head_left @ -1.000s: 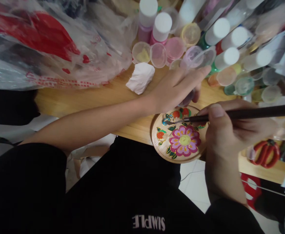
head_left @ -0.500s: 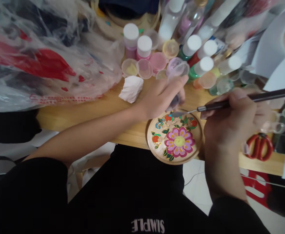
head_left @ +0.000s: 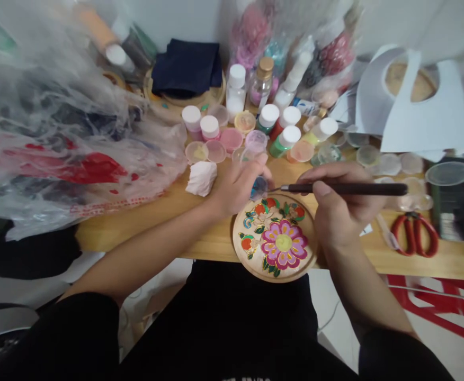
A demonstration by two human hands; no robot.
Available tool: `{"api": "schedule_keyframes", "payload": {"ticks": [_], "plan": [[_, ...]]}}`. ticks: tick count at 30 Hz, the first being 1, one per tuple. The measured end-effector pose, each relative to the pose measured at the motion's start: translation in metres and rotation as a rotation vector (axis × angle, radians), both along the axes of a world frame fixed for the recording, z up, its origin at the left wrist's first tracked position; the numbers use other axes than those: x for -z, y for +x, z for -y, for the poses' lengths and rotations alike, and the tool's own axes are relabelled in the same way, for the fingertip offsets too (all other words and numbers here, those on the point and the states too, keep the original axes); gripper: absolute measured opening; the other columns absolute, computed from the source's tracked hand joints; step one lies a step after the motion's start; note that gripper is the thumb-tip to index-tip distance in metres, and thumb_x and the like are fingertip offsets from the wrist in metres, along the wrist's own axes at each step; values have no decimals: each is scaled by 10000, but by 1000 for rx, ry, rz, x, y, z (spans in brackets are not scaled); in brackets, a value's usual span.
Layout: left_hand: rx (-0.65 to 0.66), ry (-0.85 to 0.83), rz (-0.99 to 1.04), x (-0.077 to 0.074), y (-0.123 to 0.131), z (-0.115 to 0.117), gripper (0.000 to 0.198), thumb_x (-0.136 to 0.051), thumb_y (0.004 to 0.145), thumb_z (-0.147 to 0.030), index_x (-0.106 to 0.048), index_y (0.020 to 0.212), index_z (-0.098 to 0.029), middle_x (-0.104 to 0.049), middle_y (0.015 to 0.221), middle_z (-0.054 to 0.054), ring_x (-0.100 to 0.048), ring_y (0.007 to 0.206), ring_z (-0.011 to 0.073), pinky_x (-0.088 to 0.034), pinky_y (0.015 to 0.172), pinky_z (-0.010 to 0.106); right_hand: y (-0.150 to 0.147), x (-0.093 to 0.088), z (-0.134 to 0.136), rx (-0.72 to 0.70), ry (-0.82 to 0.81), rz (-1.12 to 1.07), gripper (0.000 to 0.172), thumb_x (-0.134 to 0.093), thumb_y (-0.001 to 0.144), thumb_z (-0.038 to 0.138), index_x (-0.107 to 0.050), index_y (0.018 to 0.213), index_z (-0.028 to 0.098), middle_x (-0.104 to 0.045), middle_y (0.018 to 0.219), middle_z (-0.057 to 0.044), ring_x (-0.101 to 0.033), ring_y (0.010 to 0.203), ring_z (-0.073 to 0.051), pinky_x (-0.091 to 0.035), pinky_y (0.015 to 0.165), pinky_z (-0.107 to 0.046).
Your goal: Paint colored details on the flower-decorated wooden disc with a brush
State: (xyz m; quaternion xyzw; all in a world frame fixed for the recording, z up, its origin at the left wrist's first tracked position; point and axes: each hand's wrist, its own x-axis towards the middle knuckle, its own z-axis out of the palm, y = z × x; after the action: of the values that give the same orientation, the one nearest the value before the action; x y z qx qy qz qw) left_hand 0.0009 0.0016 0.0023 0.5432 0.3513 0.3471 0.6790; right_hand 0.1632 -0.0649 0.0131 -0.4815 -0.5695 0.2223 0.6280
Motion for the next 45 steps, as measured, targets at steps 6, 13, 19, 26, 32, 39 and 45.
{"api": "schedule_keyframes", "payload": {"ticks": [6,13,19,26,32,39,45], "plan": [[-52,50,-58,-1,-1,1,738,-394,997,-712,-638,547,-181,-597,520,39,-590,563,138,-455,567,280,5,-3,0,-50,51,132,79,-679,917,264,-753,944,252,-751,813,3,-707,696,-145,-560,611,-275],[-120,62,-126,3,-1,3,693,-352,1022,-627,-644,569,-191,-636,567,49,-599,575,143,-453,574,281,6,-22,-1,-131,35,277,110,-644,858,203,-730,796,228,-710,611,26,-612,473,-115,-452,426,-241],[-117,131,-82,6,0,3,742,-358,1005,-706,-658,569,-186,-675,576,59,-614,581,151,-476,587,290,11,-19,1,-114,53,254,136,-634,822,185,-756,790,235,-740,652,25,-602,469,-103,-409,402,-225],[-118,115,-117,5,-1,3,706,-367,1000,-663,-654,562,-191,-662,588,62,-580,575,152,-428,553,299,16,-4,4,-65,89,96,131,-680,847,188,-795,848,251,-753,704,24,-623,525,-117,-467,453,-258],[-107,88,-129,2,-1,4,750,-362,956,-779,-611,548,-201,-615,553,46,-571,553,144,-435,548,301,12,-7,2,14,40,-90,89,-712,800,193,-783,776,240,-708,632,33,-592,476,-107,-442,417,-248],[-107,7,-75,2,1,3,744,-413,954,-768,-617,538,-185,-613,534,44,-534,489,114,-407,480,262,1,-21,-16,163,-394,-510,267,-779,774,298,-655,567,183,-569,409,42,-455,290,-79,-350,295,-200],[-141,-104,-68,-2,2,4,730,-429,957,-782,-577,551,-192,-578,477,21,-497,410,102,-364,435,260,2,-17,-20,116,-415,-477,375,-865,748,455,-676,576,181,-610,410,16,-513,300,-97,-408,305,-199]]}}
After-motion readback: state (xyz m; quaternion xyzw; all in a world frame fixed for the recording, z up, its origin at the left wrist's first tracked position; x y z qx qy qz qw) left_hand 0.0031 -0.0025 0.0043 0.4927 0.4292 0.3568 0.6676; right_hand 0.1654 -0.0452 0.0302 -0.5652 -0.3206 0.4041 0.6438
